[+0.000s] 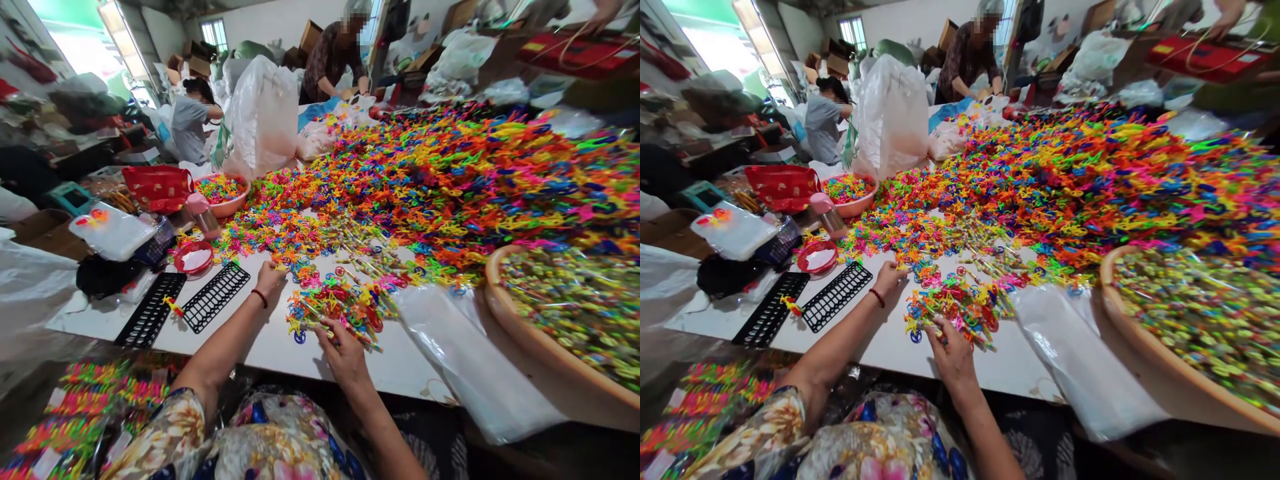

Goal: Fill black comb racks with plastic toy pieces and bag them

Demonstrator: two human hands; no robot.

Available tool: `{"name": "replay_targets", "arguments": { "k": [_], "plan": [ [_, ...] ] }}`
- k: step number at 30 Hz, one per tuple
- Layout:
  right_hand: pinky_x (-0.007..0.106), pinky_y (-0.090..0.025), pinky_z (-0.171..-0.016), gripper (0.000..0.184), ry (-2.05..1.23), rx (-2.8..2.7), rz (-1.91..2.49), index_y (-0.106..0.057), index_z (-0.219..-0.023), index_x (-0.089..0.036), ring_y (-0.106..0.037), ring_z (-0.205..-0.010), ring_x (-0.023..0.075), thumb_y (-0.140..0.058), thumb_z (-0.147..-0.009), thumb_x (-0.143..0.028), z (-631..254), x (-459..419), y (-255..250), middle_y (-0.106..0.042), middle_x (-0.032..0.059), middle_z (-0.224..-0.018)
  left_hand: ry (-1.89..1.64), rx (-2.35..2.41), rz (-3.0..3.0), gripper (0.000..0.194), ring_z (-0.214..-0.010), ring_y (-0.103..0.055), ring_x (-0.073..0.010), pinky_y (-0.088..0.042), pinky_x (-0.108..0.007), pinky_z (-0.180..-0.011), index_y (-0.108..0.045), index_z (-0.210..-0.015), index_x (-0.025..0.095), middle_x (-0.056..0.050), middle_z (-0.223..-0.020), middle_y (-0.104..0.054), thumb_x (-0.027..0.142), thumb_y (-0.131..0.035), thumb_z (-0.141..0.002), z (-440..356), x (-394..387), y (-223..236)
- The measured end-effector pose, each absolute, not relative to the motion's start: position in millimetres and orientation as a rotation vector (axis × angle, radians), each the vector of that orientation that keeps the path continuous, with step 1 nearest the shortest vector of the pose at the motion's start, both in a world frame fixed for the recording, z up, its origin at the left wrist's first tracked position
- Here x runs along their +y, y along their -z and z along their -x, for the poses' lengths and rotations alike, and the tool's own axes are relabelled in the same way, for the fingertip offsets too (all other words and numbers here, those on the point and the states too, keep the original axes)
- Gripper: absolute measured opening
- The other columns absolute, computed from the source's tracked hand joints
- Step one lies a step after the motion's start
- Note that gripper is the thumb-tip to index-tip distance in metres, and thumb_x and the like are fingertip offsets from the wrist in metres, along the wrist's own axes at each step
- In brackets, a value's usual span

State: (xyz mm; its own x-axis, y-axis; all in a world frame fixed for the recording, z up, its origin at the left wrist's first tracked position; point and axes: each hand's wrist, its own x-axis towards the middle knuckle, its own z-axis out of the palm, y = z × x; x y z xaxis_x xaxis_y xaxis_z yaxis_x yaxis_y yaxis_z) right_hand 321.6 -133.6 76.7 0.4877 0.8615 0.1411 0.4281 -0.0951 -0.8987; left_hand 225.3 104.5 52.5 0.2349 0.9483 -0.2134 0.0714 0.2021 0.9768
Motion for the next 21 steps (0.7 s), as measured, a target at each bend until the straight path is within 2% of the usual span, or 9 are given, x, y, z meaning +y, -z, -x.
{"name": "replay_targets", "arguments": {
  "k": [3,8,11,13,17,21],
  "plan": [
    [0.03,-0.051,-0.065,0.04,-0.646,-1.055,1.696,-0.066,-0.105,-0.021,-0.065,-0.069,0.0199,-0.056,-0.088,-0.055,-318,-131,-84,-0.071,0.0043,-0.082,-0.789,1.079,-1.126,0.035,-0.048,-0.04,-0.0035,-0.028,-0.017,-0.046,-0.055,-0.083,0.017,0.003,-0.07,-0.055,0.029,-0.082,-0.063,-206,95,-59],
    [0.03,-0.052,-0.071,0.042,-0.774,-1.09,1.579,-0.067,-0.11,-0.021,-0.064,-0.076,0.0199,-0.051,-0.091,-0.054,-315,-122,-84,-0.07,0.0043,-0.085,-0.72,0.963,-1.043,0.042,-0.04,-0.028,-0.0001,-0.017,-0.018,-0.039,-0.061,-0.085,0.015,0.004,-0.068,-0.057,0.036,-0.084,-0.058,-175,70,-75],
    [0.034,-0.052,-0.082,0.045,-0.778,-1.12,1.573,-0.067,-0.116,-0.02,-0.067,-0.091,0.0234,-0.051,-0.09,-0.054,-312,-118,-80,-0.072,0.0077,-0.096,-0.655,0.891,-0.988,0.042,-0.04,-0.029,-0.0006,-0.017,-0.018,-0.038,-0.059,-0.08,0.014,0.006,-0.061,-0.053,0.038,-0.085,-0.057,-166,52,-83],
    [0.036,-0.052,-0.084,0.045,-0.767,-1.123,1.563,-0.065,-0.119,-0.02,-0.067,-0.095,0.0242,-0.05,-0.09,-0.051,-309,-115,-78,-0.072,0.009,-0.101,-0.623,0.845,-0.939,0.043,-0.04,-0.029,-0.0006,-0.017,-0.017,-0.039,-0.055,-0.078,0.015,0.008,-0.057,-0.048,0.037,-0.085,-0.058,-164,38,-88],
    [0.033,-0.053,-0.073,0.035,-0.728,-1.109,1.573,-0.062,-0.111,-0.019,-0.067,-0.079,0.021,-0.051,-0.092,-0.047,-303,-114,-79,-0.072,0.0067,-0.09,-0.58,0.778,-0.847,0.047,-0.044,-0.033,-0.0016,-0.02,-0.015,-0.041,-0.049,-0.08,0.017,0.008,-0.061,-0.048,0.048,-0.08,-0.065,-169,7,-95],
    [0.032,-0.052,-0.077,0.028,-0.607,-1.159,1.563,-0.063,-0.107,-0.02,-0.067,-0.085,0.0202,-0.051,-0.093,-0.042,-298,-114,-84,-0.071,0.0063,-0.096,-0.642,0.813,-0.858,0.053,-0.044,-0.034,-0.0027,-0.022,-0.016,-0.04,-0.045,-0.077,0.018,0.007,-0.06,-0.047,0.061,-0.075,-0.067,-180,-19,-97]
  ]
}}
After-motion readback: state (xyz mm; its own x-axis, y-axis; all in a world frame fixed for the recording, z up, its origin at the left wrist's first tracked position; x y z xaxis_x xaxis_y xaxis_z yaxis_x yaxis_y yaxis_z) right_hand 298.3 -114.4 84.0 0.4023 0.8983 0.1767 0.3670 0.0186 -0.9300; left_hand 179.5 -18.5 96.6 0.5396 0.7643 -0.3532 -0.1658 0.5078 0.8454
